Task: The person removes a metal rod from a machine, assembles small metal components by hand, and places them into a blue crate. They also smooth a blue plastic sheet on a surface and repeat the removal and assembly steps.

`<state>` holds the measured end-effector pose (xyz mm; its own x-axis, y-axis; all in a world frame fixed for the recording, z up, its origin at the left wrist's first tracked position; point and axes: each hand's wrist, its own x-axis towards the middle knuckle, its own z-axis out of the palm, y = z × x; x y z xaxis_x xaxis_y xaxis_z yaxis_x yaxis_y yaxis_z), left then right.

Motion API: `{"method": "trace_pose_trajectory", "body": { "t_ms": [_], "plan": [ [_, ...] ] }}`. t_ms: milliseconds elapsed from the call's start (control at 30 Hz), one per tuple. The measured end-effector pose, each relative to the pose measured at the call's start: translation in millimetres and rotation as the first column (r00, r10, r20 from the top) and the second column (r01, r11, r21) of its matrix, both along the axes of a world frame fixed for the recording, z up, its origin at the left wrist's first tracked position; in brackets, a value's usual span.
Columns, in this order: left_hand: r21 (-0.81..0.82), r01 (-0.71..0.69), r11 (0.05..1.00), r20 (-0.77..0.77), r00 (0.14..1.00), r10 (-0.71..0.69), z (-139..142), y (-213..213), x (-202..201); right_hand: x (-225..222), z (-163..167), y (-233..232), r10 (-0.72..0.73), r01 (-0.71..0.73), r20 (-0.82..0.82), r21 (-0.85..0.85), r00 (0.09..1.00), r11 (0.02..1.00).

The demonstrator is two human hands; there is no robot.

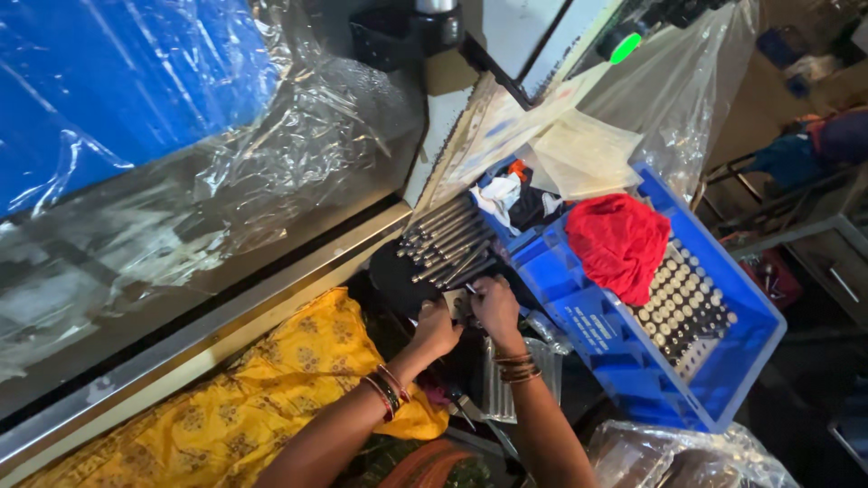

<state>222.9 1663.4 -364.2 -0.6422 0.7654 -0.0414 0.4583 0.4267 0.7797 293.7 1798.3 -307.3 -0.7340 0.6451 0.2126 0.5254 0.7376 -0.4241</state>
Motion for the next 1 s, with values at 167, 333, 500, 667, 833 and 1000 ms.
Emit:
{"method": "trace_pose_trajectory", "body": {
  "t_ms": [167, 333, 500, 667, 833, 1000],
  "plan": [
    [-0.004, 0.018, 1.000, 0.125, 0.992, -0.018, 5.7, 4.8, 4.9, 17.3, -2.0, 5.9, -0.079, 0.079, -0.027, -0.010, 0.996, 0.997],
    [0.117, 0.108, 0.987, 0.405, 0.902, -0.147, 4.4, 14.1, 3.0, 33.0, 10.1, 22.3, 0.074, -0.076, -0.080, -0.028, 0.994, 0.997],
    [0.400, -0.036, 0.916, 0.419, 0.896, -0.147, -19.0, -27.9, 0.2, 33.2, 34.2, 23.6, -0.013, 0.011, -0.027, -0.075, 1.000, 0.997],
    [0.414, -0.063, 0.908, 0.143, 0.990, 0.003, -19.4, -69.0, 6.0, 11.6, 29.2, -12.3, 0.022, -0.089, -0.193, -0.347, 0.981, 0.934],
    [0.323, -0.142, 0.936, 0.228, 0.971, 0.069, -7.5, -75.0, 0.9, -21.4, 12.4, -42.6, 0.342, -0.346, -0.051, -0.136, 0.938, 0.928],
    [0.331, -0.135, 0.934, 0.282, 0.959, 0.038, -8.9, -82.9, -1.2, -54.8, 14.6, -41.9, -0.070, 0.003, -0.288, -0.227, 0.955, 0.974]
  ]
}}
